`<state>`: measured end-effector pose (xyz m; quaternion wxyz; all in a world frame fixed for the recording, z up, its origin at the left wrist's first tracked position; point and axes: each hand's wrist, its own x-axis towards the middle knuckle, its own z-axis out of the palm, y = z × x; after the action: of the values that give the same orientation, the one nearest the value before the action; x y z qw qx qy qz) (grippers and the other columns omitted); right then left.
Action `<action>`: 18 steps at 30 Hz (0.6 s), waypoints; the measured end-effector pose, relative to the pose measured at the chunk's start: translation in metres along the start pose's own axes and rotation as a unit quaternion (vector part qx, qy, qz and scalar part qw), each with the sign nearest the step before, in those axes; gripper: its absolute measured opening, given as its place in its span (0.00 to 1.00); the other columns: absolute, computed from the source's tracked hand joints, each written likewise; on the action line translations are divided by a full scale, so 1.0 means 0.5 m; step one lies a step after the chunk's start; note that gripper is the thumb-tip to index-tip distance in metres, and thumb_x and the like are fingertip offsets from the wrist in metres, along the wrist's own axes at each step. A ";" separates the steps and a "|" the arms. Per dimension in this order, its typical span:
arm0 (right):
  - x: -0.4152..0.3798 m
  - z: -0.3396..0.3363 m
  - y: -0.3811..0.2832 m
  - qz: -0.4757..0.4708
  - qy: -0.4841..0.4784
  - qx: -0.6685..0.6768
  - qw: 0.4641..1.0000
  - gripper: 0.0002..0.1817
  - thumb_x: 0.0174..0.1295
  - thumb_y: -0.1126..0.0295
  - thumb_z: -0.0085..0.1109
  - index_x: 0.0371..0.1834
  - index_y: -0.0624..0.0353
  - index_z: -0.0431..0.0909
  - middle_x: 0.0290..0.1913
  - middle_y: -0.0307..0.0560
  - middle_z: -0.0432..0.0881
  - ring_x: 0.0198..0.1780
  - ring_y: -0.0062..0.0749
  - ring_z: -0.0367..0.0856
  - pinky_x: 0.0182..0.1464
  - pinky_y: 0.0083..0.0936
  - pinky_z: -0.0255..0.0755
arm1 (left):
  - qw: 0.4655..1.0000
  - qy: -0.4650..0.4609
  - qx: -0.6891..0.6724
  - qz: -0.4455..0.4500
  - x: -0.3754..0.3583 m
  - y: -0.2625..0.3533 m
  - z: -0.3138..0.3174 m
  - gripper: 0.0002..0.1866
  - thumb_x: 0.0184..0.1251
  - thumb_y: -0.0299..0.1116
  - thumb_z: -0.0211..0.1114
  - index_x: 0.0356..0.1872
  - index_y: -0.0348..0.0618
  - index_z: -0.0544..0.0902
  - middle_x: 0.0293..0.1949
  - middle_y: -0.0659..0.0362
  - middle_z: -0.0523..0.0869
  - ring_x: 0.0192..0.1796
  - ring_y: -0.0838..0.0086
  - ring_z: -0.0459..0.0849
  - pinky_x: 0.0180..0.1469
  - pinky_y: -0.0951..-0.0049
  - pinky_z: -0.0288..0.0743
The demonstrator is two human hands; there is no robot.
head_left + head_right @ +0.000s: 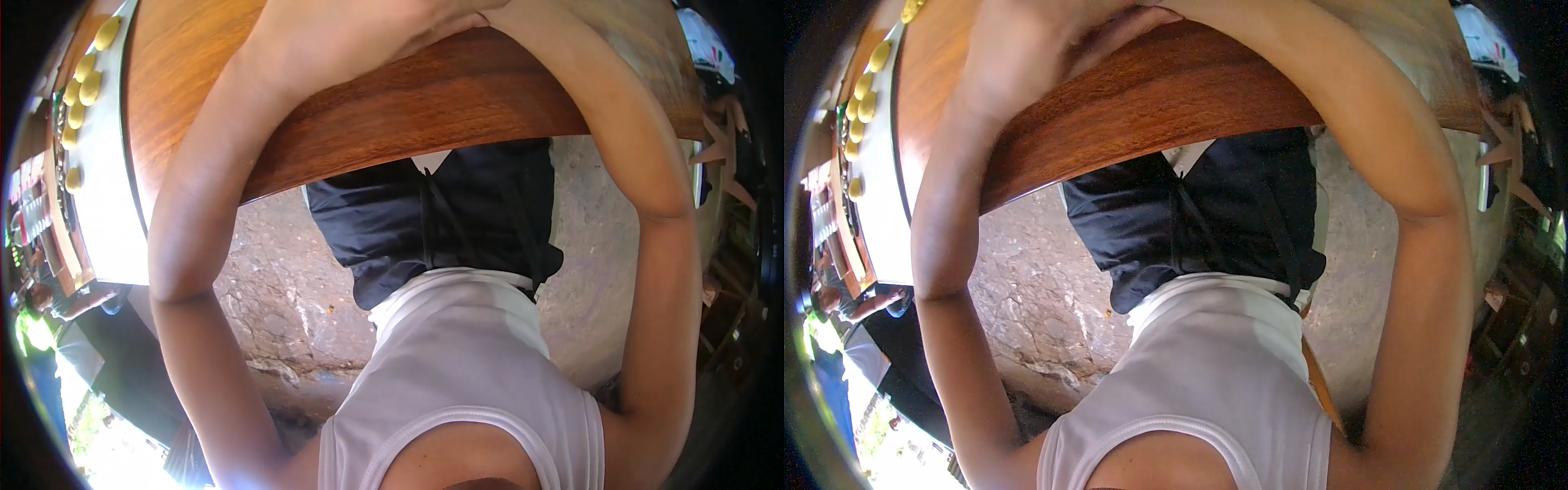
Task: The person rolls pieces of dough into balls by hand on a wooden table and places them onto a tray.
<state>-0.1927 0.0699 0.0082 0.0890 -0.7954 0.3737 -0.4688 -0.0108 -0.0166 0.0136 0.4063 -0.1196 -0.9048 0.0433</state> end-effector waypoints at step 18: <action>0.030 0.048 0.025 -0.120 -0.004 -0.013 0.993 0.10 0.59 0.72 0.70 0.41 0.62 0.83 0.50 0.54 0.82 0.49 0.48 0.83 0.51 0.37 0.78 | 1.000 0.015 0.009 -0.015 0.000 0.007 -0.004 0.09 0.62 0.38 0.74 0.36 0.46 0.84 0.37 0.61 0.82 0.41 0.67 0.82 0.44 0.67 0.75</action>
<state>-0.1754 0.0459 -0.0006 0.0229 -0.8376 0.2810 -0.4678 -0.0089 -0.0131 0.0144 0.4217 -0.1033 -0.8998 0.0434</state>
